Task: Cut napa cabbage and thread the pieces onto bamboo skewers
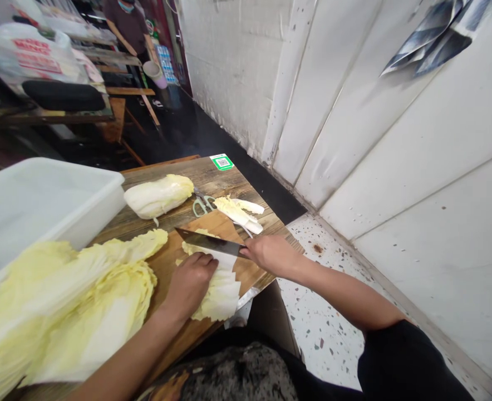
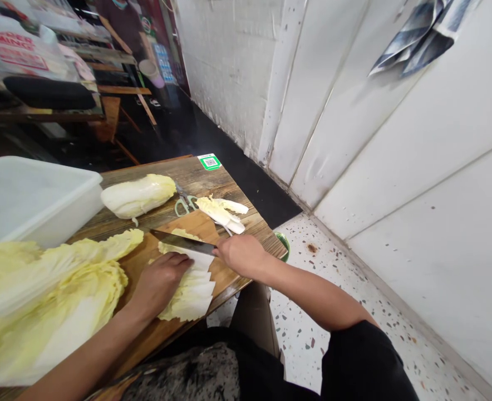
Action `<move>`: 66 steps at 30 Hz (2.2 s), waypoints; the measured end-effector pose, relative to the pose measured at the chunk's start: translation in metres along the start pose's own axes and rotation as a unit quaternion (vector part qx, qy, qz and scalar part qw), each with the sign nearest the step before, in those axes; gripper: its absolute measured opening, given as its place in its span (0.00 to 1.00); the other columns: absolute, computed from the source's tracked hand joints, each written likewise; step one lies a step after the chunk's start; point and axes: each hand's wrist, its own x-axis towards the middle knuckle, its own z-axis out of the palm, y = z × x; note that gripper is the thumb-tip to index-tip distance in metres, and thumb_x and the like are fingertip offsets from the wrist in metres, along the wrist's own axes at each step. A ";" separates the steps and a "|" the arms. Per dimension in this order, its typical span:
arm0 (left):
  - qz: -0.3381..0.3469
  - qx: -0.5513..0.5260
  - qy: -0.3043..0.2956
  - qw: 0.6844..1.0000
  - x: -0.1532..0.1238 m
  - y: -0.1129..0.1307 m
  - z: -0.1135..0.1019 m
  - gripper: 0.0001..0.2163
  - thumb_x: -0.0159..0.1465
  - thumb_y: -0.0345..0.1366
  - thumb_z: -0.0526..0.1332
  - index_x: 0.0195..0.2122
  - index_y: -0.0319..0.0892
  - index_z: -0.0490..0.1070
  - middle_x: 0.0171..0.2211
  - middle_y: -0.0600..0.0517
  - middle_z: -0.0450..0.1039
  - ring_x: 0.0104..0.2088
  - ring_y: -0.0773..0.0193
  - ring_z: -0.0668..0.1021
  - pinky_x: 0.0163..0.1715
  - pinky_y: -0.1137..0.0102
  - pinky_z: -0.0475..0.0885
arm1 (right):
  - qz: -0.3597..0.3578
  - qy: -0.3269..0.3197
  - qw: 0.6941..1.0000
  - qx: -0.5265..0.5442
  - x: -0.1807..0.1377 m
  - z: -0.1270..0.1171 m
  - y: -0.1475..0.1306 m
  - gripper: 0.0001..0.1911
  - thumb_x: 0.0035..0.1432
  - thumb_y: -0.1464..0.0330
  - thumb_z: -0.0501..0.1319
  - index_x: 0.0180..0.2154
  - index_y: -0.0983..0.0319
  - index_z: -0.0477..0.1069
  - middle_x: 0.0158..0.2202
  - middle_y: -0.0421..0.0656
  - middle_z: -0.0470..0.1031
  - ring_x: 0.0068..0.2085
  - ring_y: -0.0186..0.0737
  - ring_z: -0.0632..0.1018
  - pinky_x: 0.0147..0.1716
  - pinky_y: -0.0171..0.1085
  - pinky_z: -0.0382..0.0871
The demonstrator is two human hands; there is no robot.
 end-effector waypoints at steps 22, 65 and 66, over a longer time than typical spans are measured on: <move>-0.006 -0.014 -0.005 1.000 -0.007 -0.005 0.004 0.13 0.64 0.23 0.53 0.38 0.39 0.77 0.41 0.42 0.79 0.45 0.50 0.76 0.43 0.62 0.72 | 0.021 0.003 1.000 0.003 0.033 0.006 0.007 0.20 0.71 0.58 0.51 0.43 0.64 0.75 0.39 0.52 0.82 0.43 0.48 0.82 0.38 0.37 0.72; -0.333 -0.127 0.074 0.932 0.005 -0.092 -0.101 0.16 0.60 0.44 0.55 0.43 0.41 0.74 0.35 0.40 0.79 0.36 0.44 0.78 0.36 0.54 0.70 | 0.130 0.079 0.987 0.048 0.012 0.035 0.020 0.21 0.73 0.59 0.45 0.44 0.65 0.70 0.37 0.52 0.81 0.40 0.47 0.83 0.37 0.37 0.72; -0.316 -0.149 0.071 0.934 0.015 -0.088 -0.100 0.18 0.59 0.46 0.57 0.43 0.40 0.74 0.35 0.40 0.79 0.36 0.45 0.79 0.36 0.53 0.71 | 0.131 0.081 0.987 0.050 0.013 0.036 0.020 0.21 0.73 0.59 0.45 0.44 0.65 0.70 0.37 0.52 0.81 0.39 0.48 0.82 0.37 0.38 0.72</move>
